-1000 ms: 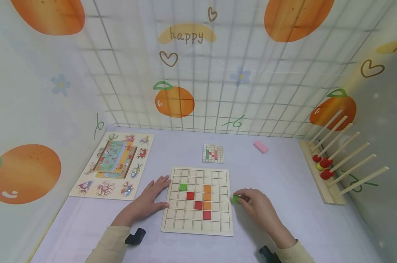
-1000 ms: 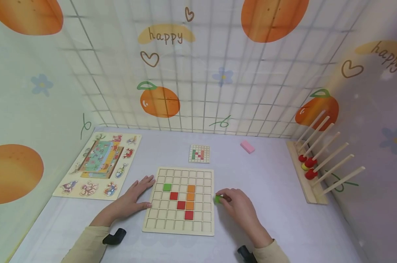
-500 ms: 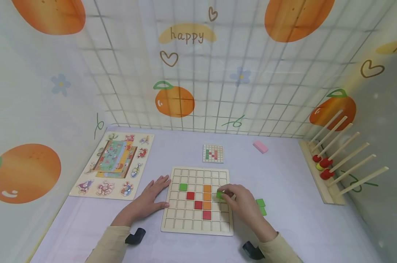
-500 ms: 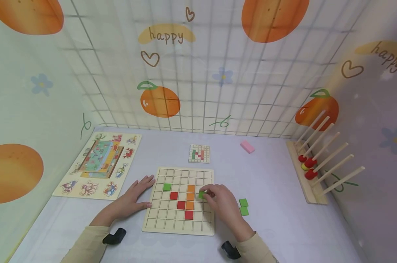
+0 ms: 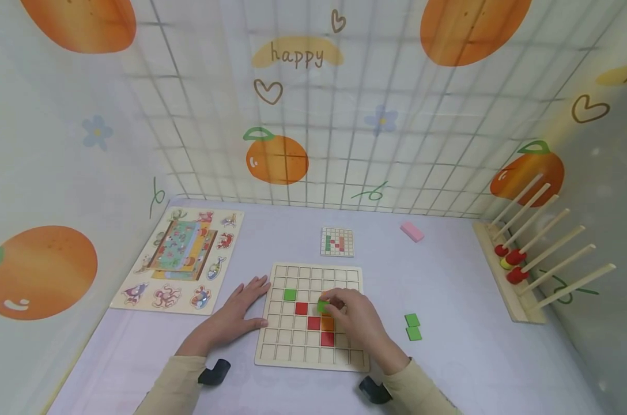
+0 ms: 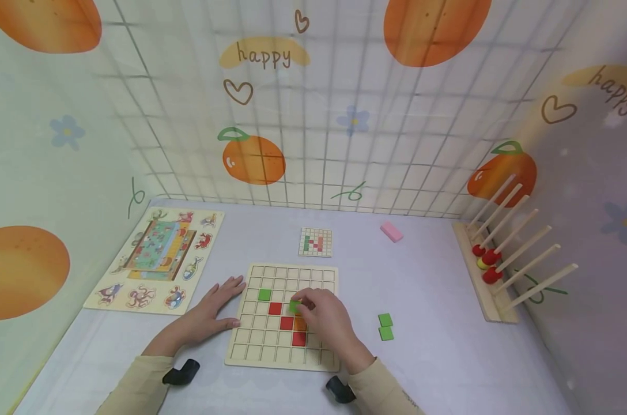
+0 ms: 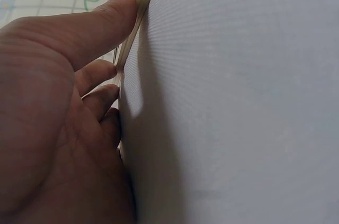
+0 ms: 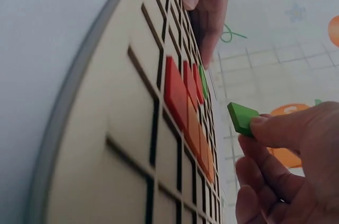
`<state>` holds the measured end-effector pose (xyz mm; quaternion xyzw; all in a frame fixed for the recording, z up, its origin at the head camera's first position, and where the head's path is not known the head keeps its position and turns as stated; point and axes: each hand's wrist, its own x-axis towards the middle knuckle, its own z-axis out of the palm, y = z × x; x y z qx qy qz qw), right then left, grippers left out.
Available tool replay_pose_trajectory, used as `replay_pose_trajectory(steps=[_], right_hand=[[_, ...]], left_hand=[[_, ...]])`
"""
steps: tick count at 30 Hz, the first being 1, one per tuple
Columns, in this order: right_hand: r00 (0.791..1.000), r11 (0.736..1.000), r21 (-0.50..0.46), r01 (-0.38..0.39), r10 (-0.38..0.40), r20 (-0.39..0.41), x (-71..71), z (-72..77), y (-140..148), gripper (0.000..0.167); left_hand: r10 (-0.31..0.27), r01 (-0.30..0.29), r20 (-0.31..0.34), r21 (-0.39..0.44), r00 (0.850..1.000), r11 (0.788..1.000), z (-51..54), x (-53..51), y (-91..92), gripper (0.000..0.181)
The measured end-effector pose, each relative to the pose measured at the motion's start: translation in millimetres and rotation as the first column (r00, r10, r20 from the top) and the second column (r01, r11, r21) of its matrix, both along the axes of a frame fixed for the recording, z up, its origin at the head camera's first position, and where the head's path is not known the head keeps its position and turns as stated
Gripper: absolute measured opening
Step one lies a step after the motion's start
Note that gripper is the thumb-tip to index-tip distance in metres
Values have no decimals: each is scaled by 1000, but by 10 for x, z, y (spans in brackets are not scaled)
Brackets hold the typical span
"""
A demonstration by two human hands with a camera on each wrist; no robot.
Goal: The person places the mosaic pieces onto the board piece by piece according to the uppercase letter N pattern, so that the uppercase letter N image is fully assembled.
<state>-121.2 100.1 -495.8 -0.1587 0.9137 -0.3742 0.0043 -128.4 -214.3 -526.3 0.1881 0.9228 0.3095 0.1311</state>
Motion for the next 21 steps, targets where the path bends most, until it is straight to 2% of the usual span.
replay_pose_trajectory(steps=[11, 17, 21], right_hand=[[997, 996, 27, -82, 82, 1, -61, -82, -325, 15], [994, 994, 32, -101, 102, -40, -89, -99, -481, 15], [994, 994, 37, -105, 106, -38, -112, -95, -566, 15]], left_hand=[[2, -2, 15, 2, 1000, 1000, -11, -13, 3, 86], [12, -12, 24, -4, 1000, 1000, -11, -14, 13, 86], [26, -26, 30, 10, 999, 1000, 5, -7, 13, 86]])
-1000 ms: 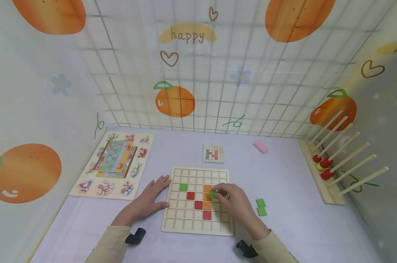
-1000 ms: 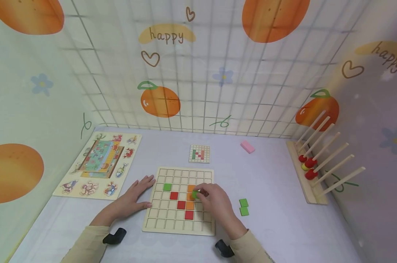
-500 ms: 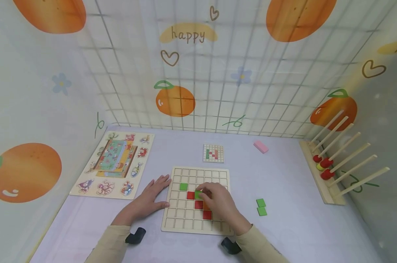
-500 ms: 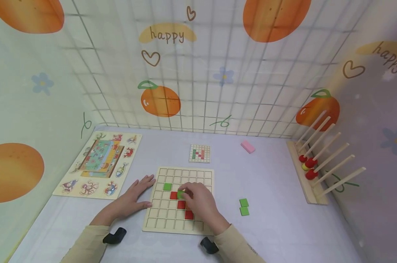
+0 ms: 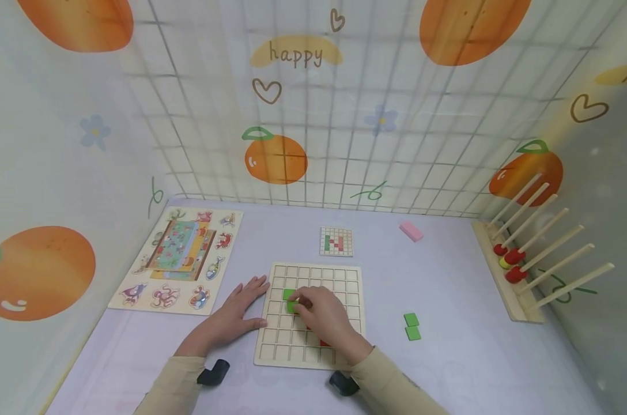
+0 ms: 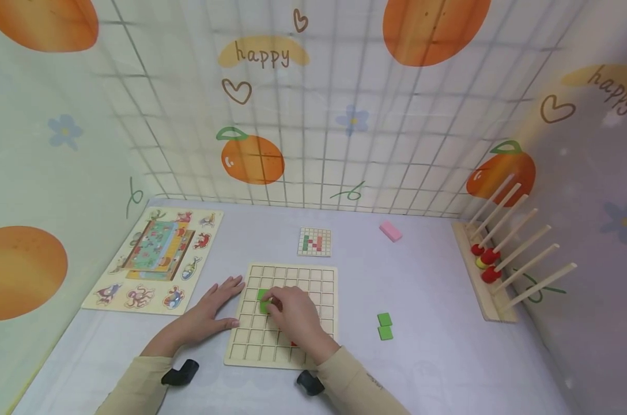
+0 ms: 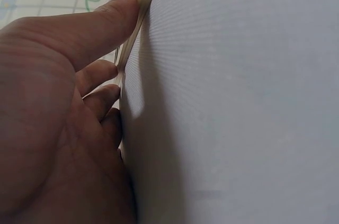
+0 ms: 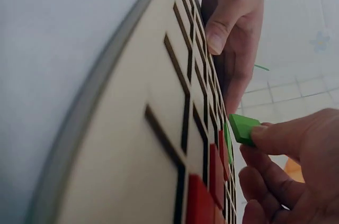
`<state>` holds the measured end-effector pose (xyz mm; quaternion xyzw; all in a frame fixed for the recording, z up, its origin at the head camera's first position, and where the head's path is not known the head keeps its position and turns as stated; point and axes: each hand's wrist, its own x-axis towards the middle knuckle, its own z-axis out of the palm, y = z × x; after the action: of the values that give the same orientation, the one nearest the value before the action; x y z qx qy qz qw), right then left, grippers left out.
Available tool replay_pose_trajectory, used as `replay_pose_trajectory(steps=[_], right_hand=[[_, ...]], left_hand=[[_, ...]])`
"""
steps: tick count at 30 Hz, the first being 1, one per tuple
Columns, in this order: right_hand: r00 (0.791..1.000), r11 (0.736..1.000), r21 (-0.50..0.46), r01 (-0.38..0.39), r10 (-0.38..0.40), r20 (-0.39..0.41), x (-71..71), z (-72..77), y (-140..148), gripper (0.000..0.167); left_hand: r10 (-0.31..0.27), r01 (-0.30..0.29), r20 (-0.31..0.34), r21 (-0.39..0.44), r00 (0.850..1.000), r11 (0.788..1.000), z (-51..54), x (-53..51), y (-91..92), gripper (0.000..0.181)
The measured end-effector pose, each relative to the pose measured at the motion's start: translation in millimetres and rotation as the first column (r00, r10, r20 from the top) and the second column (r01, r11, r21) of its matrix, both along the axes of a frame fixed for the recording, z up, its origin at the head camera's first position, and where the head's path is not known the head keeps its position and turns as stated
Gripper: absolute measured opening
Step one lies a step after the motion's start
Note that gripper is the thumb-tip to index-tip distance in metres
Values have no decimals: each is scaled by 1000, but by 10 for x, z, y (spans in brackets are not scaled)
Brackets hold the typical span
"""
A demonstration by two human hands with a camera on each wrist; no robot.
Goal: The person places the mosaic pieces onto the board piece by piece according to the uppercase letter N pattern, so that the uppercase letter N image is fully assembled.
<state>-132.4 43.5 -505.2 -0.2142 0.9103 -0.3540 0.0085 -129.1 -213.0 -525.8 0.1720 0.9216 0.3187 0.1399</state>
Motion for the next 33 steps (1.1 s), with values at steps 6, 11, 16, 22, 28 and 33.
replay_pose_trajectory(steps=[6, 11, 16, 22, 28, 33], right_hand=[[1000, 998, 68, -2, 3, -8, -24, -12, -92, 14], [1000, 994, 105, -17, 20, -22, -23, -28, -145, 13], [998, 992, 122, -28, 33, -46, -30, -25, -181, 12], [997, 991, 136, -19, 28, -65, -24, -7, -187, 12], [996, 989, 147, 1, 12, -86, -6, -4, -178, 12], [994, 984, 177, -1, 19, -104, -10, -14, -157, 14]], left_hand=[[-5, 6, -2, 12, 1000, 1000, 13, -1, 1, 86], [-7, 7, -4, 14, 1000, 1000, 19, 0, 4, 86], [-10, 11, -7, 15, 1000, 1000, 21, 0, 2, 85], [-15, 15, -5, 14, 1000, 1000, 24, 1, 0, 85], [-15, 15, -5, 12, 1000, 1000, 25, 0, 3, 86], [-14, 14, -7, 7, 1000, 1000, 9, -4, -1, 86]])
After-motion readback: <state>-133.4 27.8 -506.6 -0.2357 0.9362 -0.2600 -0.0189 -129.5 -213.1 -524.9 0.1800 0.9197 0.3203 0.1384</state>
